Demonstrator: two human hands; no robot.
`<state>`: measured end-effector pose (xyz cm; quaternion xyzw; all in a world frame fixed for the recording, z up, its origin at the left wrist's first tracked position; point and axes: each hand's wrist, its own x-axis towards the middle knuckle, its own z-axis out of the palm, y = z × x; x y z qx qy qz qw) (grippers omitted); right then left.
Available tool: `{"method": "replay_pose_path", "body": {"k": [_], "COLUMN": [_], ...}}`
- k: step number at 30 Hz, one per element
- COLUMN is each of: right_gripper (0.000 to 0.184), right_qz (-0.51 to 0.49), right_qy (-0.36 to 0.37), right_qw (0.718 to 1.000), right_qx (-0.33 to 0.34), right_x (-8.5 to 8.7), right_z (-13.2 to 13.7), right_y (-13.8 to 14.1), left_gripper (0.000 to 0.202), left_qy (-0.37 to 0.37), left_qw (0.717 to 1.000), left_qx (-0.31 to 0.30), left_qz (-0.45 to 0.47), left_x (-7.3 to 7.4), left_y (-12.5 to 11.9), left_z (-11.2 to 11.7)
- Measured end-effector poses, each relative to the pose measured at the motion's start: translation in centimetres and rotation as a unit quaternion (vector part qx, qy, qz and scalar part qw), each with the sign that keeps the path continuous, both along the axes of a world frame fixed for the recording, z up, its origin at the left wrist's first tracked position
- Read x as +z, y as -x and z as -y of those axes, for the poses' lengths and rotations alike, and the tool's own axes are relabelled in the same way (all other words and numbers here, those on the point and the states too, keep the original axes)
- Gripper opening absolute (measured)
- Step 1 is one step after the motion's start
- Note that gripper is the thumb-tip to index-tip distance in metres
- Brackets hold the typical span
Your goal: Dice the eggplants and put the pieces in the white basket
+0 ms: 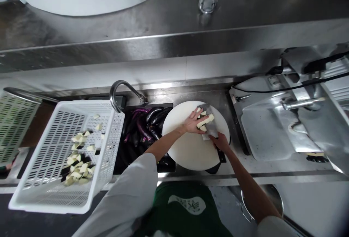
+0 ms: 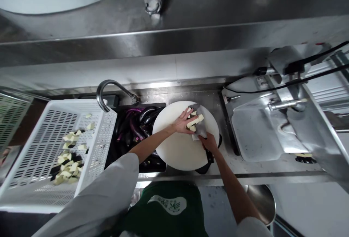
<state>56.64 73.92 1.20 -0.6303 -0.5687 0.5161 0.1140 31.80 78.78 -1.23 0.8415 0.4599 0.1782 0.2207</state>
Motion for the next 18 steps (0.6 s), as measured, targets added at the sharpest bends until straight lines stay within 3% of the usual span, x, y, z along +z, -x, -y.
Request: {"method": "replay_pose_path", "body": {"k": [8, 14, 18], "right_gripper": [0.031, 0.031, 0.035], "right_qz": [-0.031, -0.036, -0.022], "right_qy": [-0.013, -0.027, -0.020], "right_qw": [0.994, 0.994, 0.995], "right_qx": [-0.103, -0.101, -0.100], "right_x": [0.0, 0.7, 1.5], "right_z": [6.3, 8.8, 10.2], "right_y": [6.2, 6.7, 6.7], "left_gripper": [0.088, 0.083, 0.080], "left_qy": [-0.025, -0.023, -0.040], "left_qw": [0.994, 0.989, 0.986], "left_qx": [0.072, 0.092, 0.104], "left_qz": [0.079, 0.116, 0.121], "left_x": [-0.8, -0.8, 0.3], "left_y": [-1.0, -1.6, -2.1], "left_z": [3.6, 6.3, 7.8]}}
